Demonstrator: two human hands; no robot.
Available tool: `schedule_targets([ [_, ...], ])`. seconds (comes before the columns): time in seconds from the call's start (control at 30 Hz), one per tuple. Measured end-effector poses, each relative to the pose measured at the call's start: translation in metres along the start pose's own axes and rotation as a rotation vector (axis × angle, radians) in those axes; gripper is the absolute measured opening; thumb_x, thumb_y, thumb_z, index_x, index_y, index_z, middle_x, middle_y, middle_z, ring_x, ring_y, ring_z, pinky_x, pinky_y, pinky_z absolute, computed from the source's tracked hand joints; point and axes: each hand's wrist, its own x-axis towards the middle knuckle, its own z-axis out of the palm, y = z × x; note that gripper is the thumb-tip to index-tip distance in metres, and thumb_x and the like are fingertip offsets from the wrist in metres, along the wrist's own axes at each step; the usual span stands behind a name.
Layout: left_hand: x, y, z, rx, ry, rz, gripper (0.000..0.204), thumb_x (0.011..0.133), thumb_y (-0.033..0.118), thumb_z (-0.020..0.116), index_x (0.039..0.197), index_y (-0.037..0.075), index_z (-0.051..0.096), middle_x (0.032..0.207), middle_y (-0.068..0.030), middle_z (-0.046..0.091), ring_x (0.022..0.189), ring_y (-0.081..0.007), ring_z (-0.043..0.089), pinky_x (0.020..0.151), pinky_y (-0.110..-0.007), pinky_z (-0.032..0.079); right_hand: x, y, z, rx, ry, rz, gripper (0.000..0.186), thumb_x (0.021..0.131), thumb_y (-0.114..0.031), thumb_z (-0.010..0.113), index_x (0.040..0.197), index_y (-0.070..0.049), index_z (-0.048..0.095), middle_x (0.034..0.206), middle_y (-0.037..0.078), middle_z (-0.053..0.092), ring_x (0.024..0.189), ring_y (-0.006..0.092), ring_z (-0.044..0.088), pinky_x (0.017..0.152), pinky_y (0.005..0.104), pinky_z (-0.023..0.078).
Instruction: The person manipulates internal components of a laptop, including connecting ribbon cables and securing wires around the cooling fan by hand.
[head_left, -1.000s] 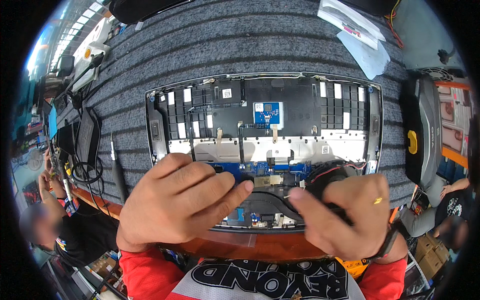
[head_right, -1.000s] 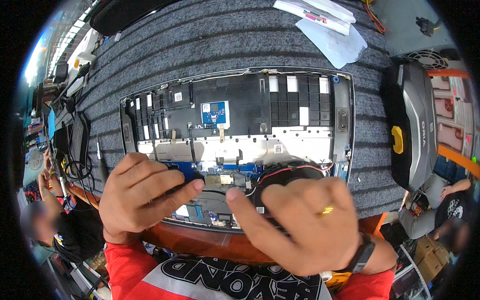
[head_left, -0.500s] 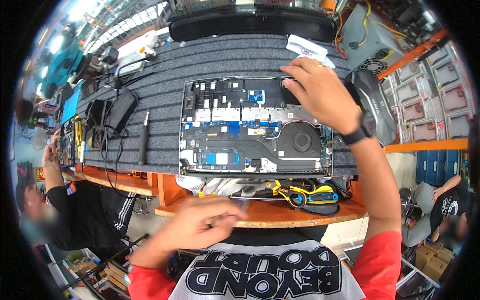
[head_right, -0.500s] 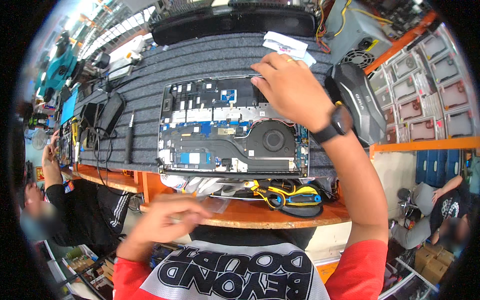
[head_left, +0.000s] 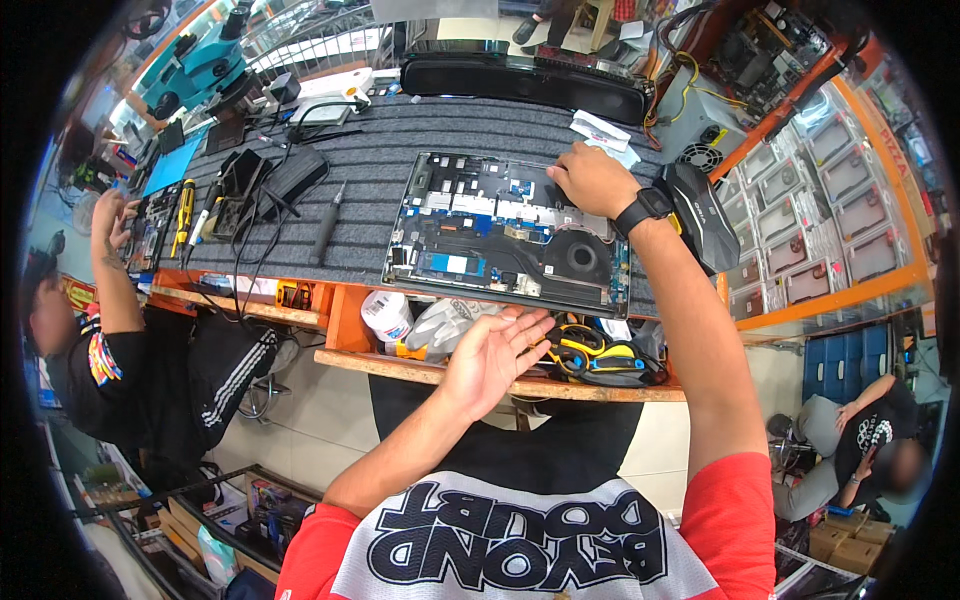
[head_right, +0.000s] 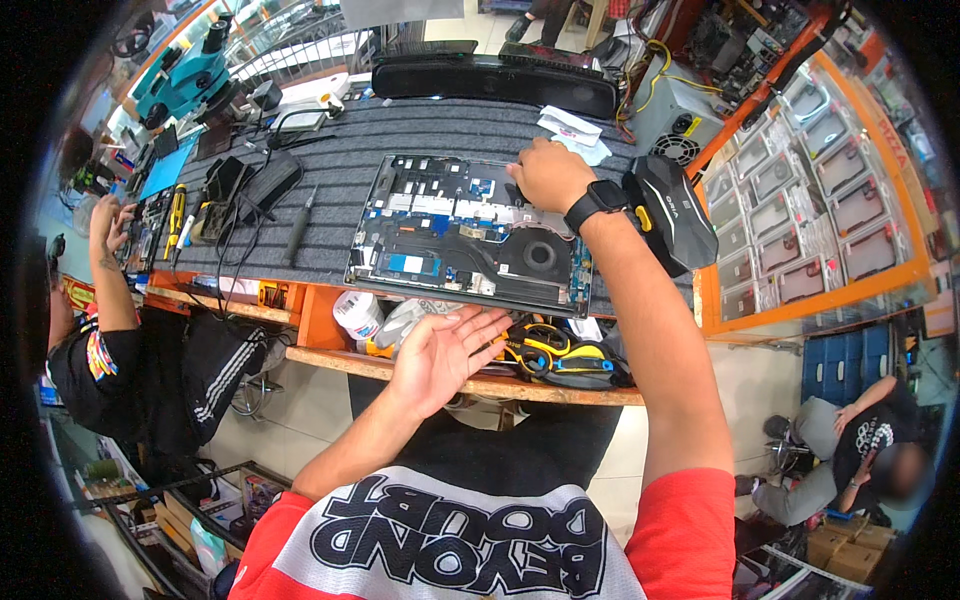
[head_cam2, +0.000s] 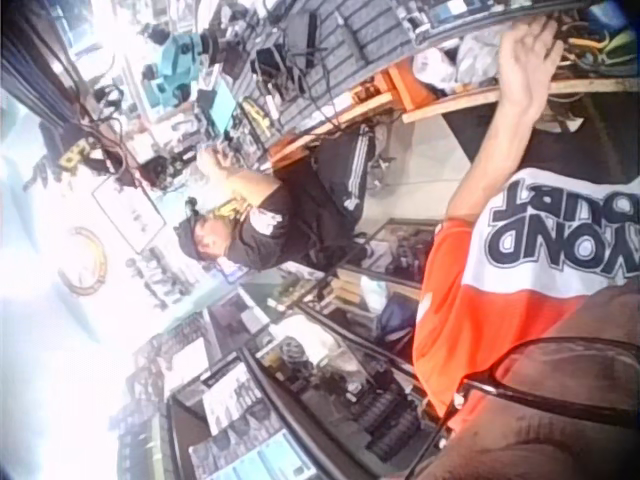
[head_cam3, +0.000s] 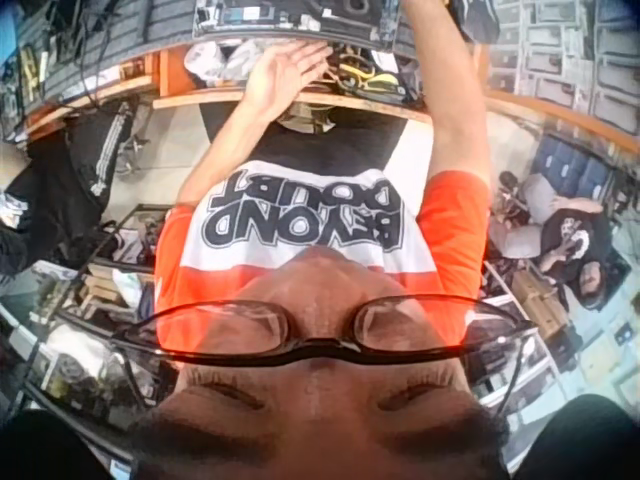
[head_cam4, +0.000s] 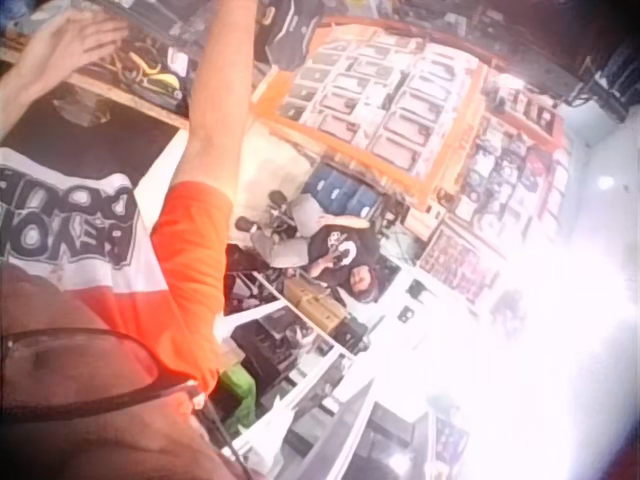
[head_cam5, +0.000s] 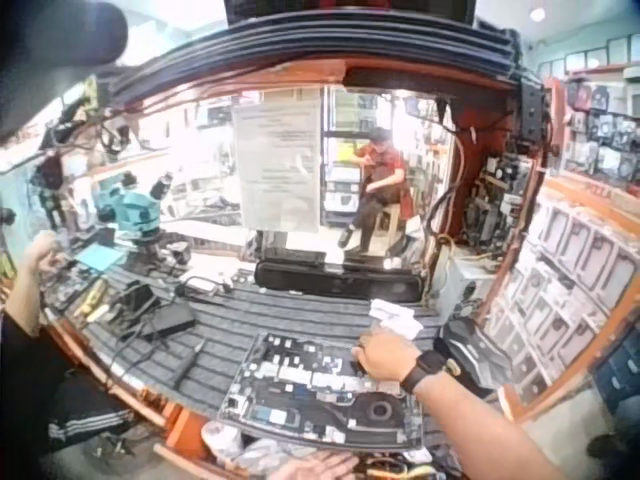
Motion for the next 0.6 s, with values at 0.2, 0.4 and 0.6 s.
schedule_targets([
  [0.2, -0.009, 0.004, -0.007, 0.068, -0.005, 0.053, 0.051, 0.108, 0.04, 0.053, 0.138, -0.002, 0.058, 0.145, -0.021, 0.062, 0.141, -0.0324, 0.06, 0.122, -0.047, 0.045, -0.018, -0.015, -0.018, 0.018, -0.088, 0.088, 0.048, 0.11, -0.046, 0.059, 0.111, -0.003, 0.08, 0.113, 0.024, 0.072, 0.109, 0.0432, 0.07, 0.096, 0.0535, 0.055],
  [0.4, -0.022, 0.02, -0.006, 0.125, 0.045, 0.206, 0.067, 0.112, 0.057, 0.042, 0.15, 0.002, 0.05, 0.146, -0.0241, 0.062, 0.124, -0.0355, 0.069, 0.113, -0.055, 0.054, -0.043, -0.024, -0.024, 0.224, -0.121, 0.101, 0.055, 0.107, -0.05, 0.06, 0.105, 0.0, 0.082, 0.106, 0.029, 0.077, 0.104, 0.048, 0.073, 0.095, 0.0552, 0.057],
  [0.6, -0.019, 0.035, 0.006, 0.109, 0.096, 0.393, 0.075, 0.117, 0.064, 0.031, 0.164, 0.007, 0.038, 0.157, -0.0164, 0.058, 0.138, -0.0304, 0.064, 0.117, -0.053, 0.052, -0.067, -0.047, -0.016, 0.461, -0.056, 0.215, 0.059, 0.108, -0.049, 0.06, 0.108, 0.006, 0.08, 0.102, 0.032, 0.077, 0.102, 0.0495, 0.074, 0.094, 0.0522, 0.057],
])
